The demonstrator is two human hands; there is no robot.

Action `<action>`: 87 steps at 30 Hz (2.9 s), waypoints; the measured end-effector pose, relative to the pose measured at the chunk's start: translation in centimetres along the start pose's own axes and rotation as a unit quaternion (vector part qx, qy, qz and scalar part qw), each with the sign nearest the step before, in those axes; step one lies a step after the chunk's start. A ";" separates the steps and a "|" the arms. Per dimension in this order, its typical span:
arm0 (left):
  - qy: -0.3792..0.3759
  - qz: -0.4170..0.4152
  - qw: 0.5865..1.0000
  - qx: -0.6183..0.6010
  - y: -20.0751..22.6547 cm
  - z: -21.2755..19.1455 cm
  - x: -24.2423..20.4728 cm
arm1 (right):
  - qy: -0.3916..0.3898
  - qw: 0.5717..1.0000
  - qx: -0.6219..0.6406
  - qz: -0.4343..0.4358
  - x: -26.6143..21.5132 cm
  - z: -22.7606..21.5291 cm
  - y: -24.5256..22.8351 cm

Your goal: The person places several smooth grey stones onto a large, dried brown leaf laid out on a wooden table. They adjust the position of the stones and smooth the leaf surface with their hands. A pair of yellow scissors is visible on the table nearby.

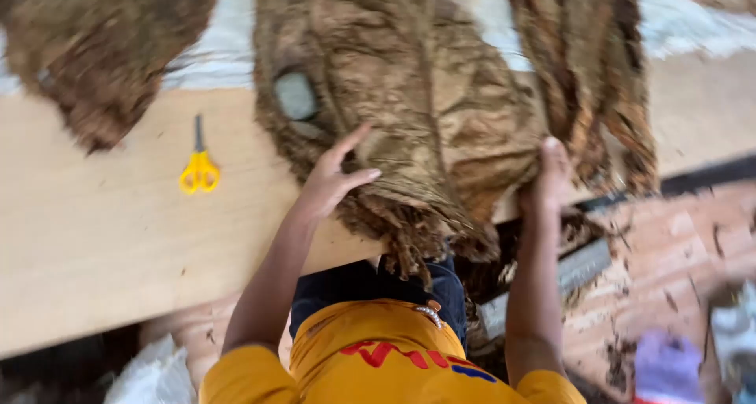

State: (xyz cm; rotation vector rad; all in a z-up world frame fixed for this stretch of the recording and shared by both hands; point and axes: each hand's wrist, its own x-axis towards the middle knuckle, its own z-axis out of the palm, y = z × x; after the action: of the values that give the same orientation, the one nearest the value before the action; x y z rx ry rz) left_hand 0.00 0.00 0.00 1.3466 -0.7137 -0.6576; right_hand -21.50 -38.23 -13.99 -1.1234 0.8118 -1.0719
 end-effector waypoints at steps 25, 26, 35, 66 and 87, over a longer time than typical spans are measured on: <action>0.166 -0.031 0.986 -0.001 13.1 -11.2 11.9 | -0.303 0.941 0.151 -0.007 -1.4 25.0 -18.3; 0.137 -0.044 0.990 -0.014 11.8 -10.9 10.9 | -0.267 0.954 0.116 0.072 -2.8 24.4 -17.6; 0.213 0.112 0.968 0.067 -4.4 -10.4 6.9 | -0.258 0.950 -0.021 0.176 -5.9 19.2 -9.0; 0.216 -0.053 0.960 0.170 -5.1 -5.4 5.7 | -0.519 0.704 -0.327 -0.357 -9.6 17.8 -9.7; 0.055 0.198 0.741 0.640 -2.7 4.9 0.7 | -0.426 0.804 -0.201 -0.363 -10.7 15.7 -9.5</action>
State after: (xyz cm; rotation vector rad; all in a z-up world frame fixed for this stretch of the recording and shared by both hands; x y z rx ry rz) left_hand -3.42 -3.95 -2.23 2.3259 -1.4132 0.4286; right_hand -12.70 -24.04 -0.80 -2.1634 -0.1794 -0.8326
